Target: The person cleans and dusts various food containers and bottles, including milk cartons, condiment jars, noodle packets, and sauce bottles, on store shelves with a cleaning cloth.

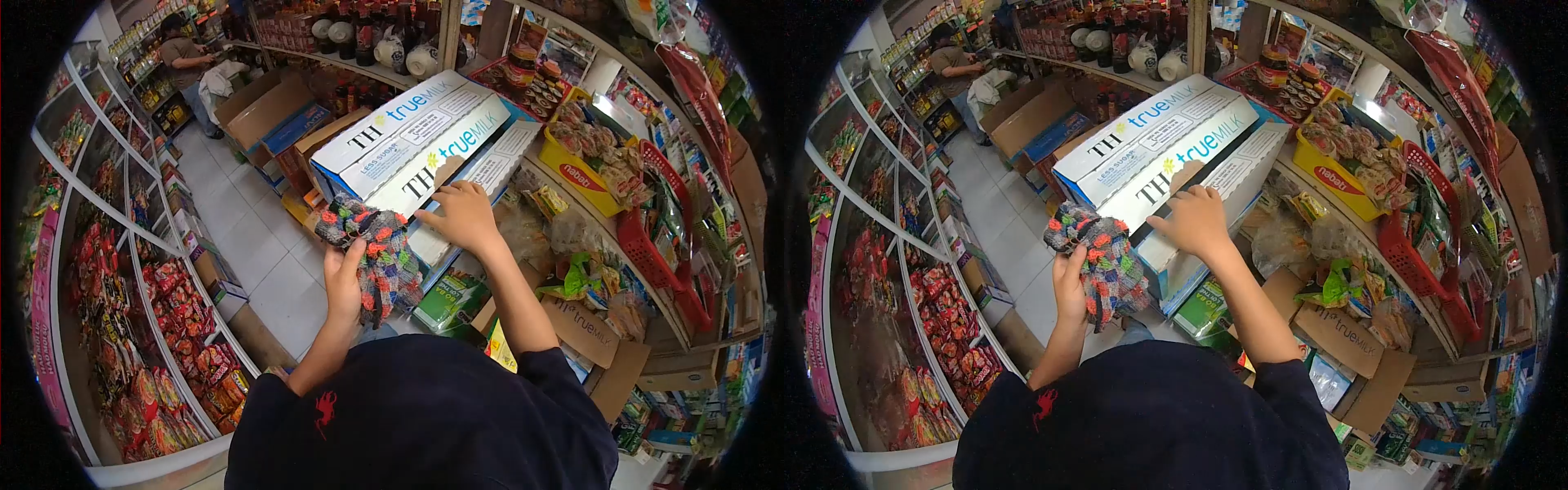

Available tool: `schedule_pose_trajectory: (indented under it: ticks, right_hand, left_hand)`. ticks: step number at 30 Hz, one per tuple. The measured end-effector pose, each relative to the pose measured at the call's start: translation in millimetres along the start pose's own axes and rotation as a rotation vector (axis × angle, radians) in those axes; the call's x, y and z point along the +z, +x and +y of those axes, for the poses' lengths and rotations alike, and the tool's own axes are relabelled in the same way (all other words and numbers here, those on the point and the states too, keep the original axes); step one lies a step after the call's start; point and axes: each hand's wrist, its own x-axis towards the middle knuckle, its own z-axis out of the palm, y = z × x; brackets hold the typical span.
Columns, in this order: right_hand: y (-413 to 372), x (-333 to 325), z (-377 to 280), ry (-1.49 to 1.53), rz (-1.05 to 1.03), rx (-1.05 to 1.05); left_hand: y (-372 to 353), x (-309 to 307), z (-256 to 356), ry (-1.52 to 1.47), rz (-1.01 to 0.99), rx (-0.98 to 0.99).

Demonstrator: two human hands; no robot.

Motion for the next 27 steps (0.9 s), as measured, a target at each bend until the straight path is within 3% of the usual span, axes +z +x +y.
schedule_pose_trajectory:
  ticks: [4, 6, 9, 10, 12, 14, 16, 20, 27]
  right_hand:
    - [-3, 5, 6, 0.169, 0.095, 0.045]
    - [-5, 10, 8, 0.351, 0.277, 0.022]
    - [-5, 7, 1, 0.410, 0.355, 0.072]
    - [-5, 6, 1, 0.413, 0.352, 0.068]
    - [-5, 5, 1, 0.342, 0.315, 0.037]
    - [-7, -2, -4, 0.297, 0.281, -0.017]
    - [-8, -6, -7, 0.249, 0.250, -0.066]
    - [-9, -7, -11, 0.196, 0.165, -0.028]
    - [-5, -13, -23, 0.221, 0.128, 0.100]
  left_hand:
    - [8, -6, 5, 0.125, -0.003, 0.095]
    - [13, -7, 15, 0.219, -0.020, 0.153]
    - [34, -13, 38, 0.788, -0.077, 0.309]
    - [42, -11, 46, 0.790, -0.072, 0.309]
    - [55, -1, 64, 1.164, -0.276, 0.461]
    - [71, -1, 65, 1.255, -0.381, 0.465]
    - [81, 7, 70, 1.385, -0.639, 0.387]
    - [108, 14, 78, 1.443, -0.918, 0.311]
    - [185, 36, 55, 1.484, -1.213, 0.512]
